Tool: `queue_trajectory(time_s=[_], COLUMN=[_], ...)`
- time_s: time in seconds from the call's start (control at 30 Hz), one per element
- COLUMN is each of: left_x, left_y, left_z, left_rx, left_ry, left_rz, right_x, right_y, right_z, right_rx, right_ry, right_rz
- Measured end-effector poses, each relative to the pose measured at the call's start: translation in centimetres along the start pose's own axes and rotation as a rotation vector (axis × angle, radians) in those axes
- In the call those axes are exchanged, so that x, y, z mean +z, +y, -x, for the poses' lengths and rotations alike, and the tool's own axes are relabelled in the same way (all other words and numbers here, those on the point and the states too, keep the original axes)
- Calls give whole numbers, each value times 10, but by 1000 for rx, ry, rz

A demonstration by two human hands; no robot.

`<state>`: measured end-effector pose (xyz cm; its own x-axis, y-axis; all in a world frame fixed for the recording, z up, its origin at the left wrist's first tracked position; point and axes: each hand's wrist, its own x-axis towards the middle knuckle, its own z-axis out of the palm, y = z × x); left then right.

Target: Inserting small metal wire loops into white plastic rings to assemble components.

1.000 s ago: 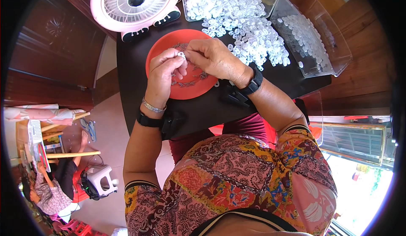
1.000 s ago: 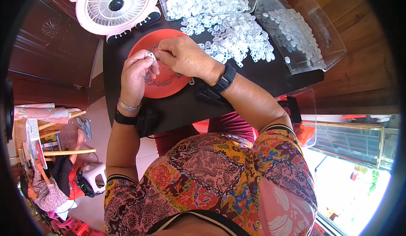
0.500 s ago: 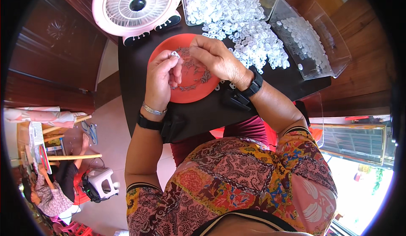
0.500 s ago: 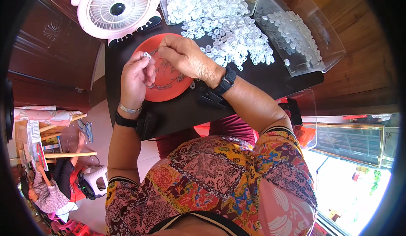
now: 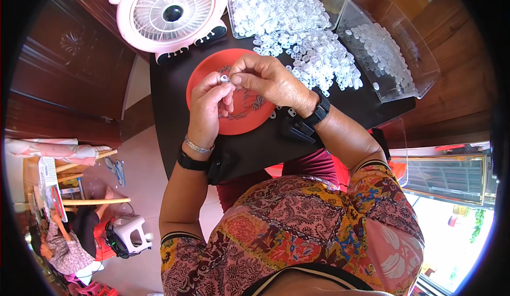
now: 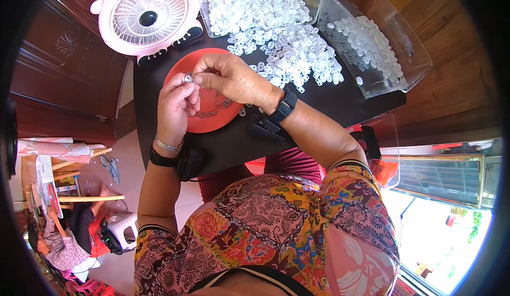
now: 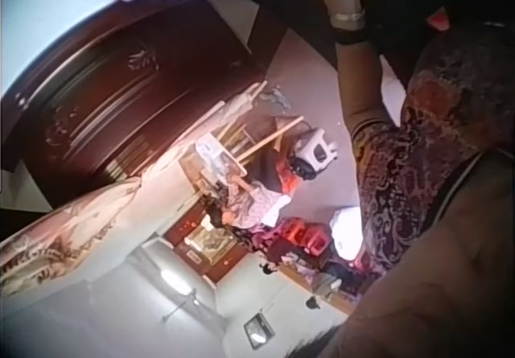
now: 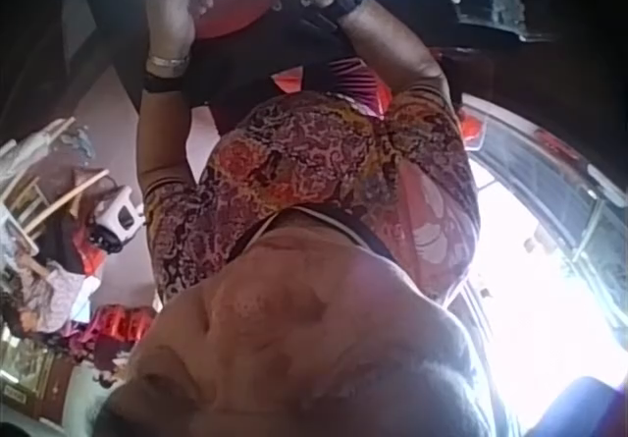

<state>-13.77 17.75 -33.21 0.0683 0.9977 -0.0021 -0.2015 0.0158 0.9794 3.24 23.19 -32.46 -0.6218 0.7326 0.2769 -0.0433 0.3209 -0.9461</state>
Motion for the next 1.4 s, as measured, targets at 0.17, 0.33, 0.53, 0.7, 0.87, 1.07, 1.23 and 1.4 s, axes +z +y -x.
queue_trajectory(time_s=[0.17, 0.33, 0.53, 0.7, 0.87, 1.07, 1.23, 1.4], left_x=[-3, -6, -4, -4, -4, -3, -4, -3], left_y=[-3, -1, 1, 0, 1, 4, 0, -3], left_z=[-1, 0, 0, 0, 0, 1, 1, 2], left_rx=[50, 25, 34, 31, 25, 16, 45, 60], left_ry=[-30, -56, -78, -86, -81, -90, -113, -127], left_rz=[-134, -193, -193, -162, -167, -158, -170, -238], right_x=[-1, -1, -3, -4, -4, -4, -4, -6], right_y=[1, 2, 9, 8, 5, 2, 2, -2], right_z=[-1, 0, -2, -1, -1, -1, 0, 0], right_rx=[-22, 1, 55, 46, 82, 92, 57, -69], right_ry=[-4, -36, 37, -46, -35, -32, -32, -30], right_rz=[134, 85, -122, -4, -23, -3, 48, 355])
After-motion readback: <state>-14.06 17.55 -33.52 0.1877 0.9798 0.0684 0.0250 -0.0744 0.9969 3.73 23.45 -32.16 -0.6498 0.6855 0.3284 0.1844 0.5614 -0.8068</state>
